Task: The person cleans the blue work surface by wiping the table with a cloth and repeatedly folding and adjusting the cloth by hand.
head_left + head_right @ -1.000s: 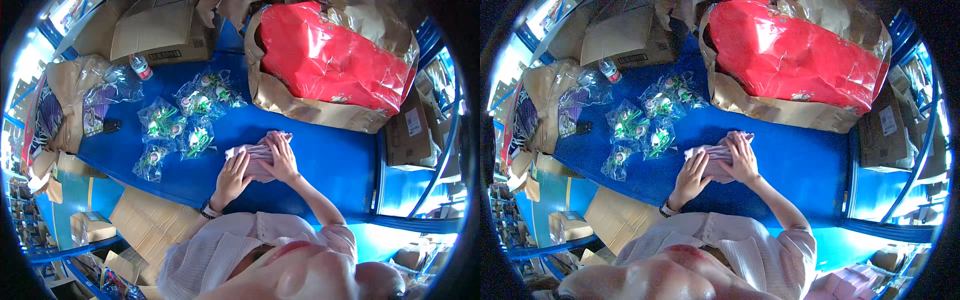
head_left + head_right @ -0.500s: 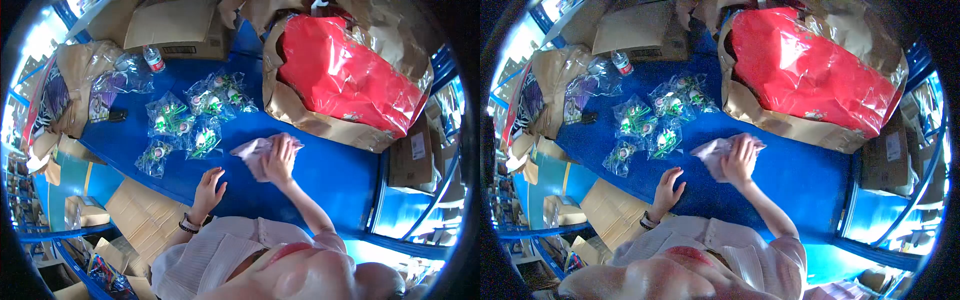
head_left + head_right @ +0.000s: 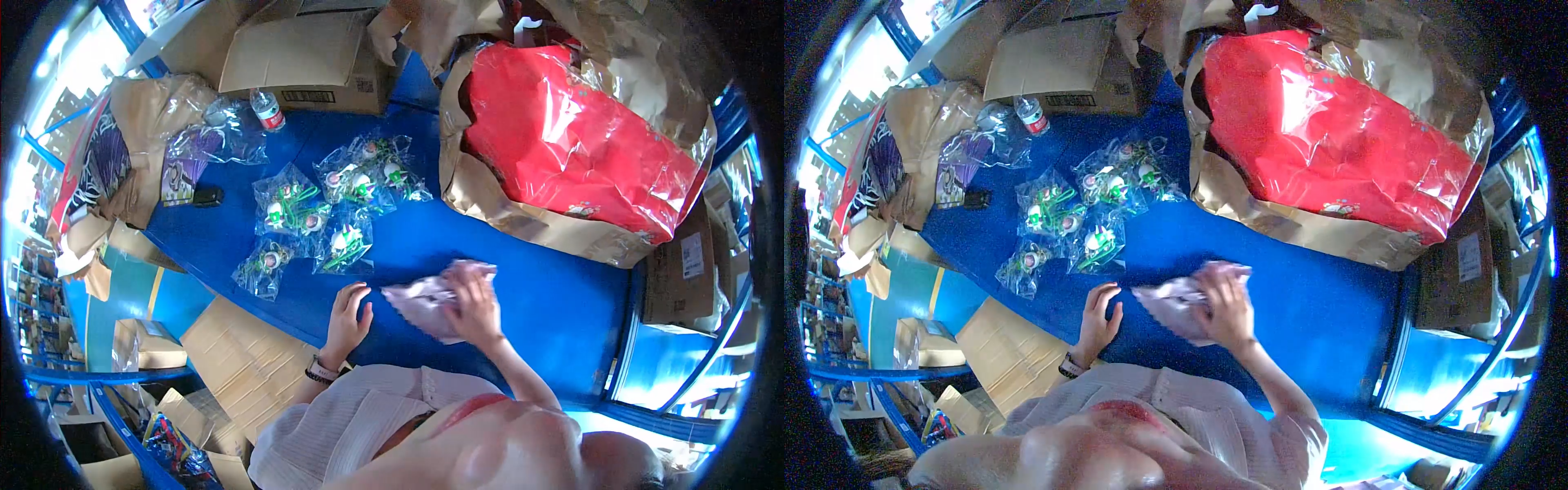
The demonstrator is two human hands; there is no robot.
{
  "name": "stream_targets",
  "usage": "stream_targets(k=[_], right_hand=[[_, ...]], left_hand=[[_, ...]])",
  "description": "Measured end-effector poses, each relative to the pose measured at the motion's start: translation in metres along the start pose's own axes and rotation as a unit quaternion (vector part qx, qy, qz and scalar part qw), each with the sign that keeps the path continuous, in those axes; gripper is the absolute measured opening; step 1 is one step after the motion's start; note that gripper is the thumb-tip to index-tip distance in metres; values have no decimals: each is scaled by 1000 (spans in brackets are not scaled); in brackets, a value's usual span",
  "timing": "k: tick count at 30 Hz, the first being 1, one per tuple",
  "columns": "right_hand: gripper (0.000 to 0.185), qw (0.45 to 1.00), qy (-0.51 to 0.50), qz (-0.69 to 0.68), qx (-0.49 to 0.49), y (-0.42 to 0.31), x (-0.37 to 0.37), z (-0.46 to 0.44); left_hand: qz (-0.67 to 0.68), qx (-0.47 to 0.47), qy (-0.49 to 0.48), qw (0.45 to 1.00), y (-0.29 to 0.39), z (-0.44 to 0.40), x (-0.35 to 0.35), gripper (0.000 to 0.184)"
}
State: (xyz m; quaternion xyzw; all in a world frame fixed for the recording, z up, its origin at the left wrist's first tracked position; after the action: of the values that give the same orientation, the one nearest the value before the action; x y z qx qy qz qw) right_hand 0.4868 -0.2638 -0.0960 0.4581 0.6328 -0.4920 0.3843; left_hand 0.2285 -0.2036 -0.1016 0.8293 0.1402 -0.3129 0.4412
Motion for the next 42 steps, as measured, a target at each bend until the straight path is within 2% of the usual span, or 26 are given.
stream_targets(k=[5, 7, 8, 9, 10, 11, 15, 17, 18, 20, 22, 23, 25, 27, 30, 35, 38, 40, 41, 42], right_hand=[[56, 977, 95, 120, 146, 112, -35, 72], [54, 956, 154, 104, 227, 158, -44, 97], [54, 956, 156, 104, 227, 181, -43, 104], [55, 932, 179, 147, 278, 203, -40, 112], [55, 904, 202, 188, 327, 211, -37, 113], [55, 903, 203, 188, 328, 216, -28, 113], [62, 850, 195, 345, 349, 203, -6, 89], [60, 880, 193, 313, 301, 157, 3, 68], [61, 897, 224, 295, 241, 128, 10, 56], [59, 957, 156, 194, 151, 66, 7, 37], [68, 983, 114, 125, 70, 13, 9, 22], [69, 992, 108, 52, 44, -6, 15, 15], [70, 997, 76, -8, -31, -29, 33, 7], [72, 997, 44, -8, -67, -57, 34, -7], [72, 993, 65, -19, -99, -80, 40, -16], [70, 991, 15, -38, -128, -54, 31, -9], [62, 999, 14, -52, -4, -17, 3, 10], [58, 993, 61, 41, 91, 26, -4, 32], [65, 985, 98, 85, 114, 56, -7, 42], [68, 968, 130, 128, 175, 85, -5, 60]], left_hand=[[44, -45, 4, 998, -5, -2, 2, 25], [41, -35, 2, 999, -5, -4, 1, 24], [38, -31, 3, 999, -5, -5, 1, 24], [35, -28, 3, 999, -4, -4, 2, 24], [33, -25, 3, 999, -4, -3, 2, 24], [32, -23, 3, 999, -4, -3, 1, 24], [26, -21, 2, 999, -5, -3, 3, 23], [23, -21, 2, 1000, -5, -4, 3, 23], [20, -23, 3, 1000, -5, -5, 4, 23], [13, -28, 4, 1000, -5, -5, 5, 23], [14, -32, 2, 999, -3, -5, 5, 24], [15, -34, 3, 999, -2, -5, 5, 24], [14, -34, 2, 999, -1, -7, 3, 24], [12, -31, 0, 999, -4, -6, 2, 24], [12, -29, 2, 1000, -7, -4, 5, 25], [-13, -8, -7, 1000, -6, -4, 6, 23], [-12, 4, -8, 1000, -8, -5, 7, 21], [-13, 23, -7, 1000, -9, -6, 6, 19], [-12, 25, -6, 1000, -9, -7, 7, 19], [-12, 25, -3, 1000, -8, -8, 8, 18]])
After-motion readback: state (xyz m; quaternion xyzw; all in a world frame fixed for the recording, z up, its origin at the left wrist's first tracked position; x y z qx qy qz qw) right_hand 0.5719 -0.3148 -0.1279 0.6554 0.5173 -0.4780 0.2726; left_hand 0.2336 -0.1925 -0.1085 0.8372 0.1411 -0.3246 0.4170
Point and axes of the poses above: each hand's wrist, its own z-axis away from the middle knuckle, its own x-axis out of the palm, y = z × x, the point moved 1 cm from there along -z, towards the middle knuckle, and after that the axes turned 1 degree about -y, right-handed, at the moved point
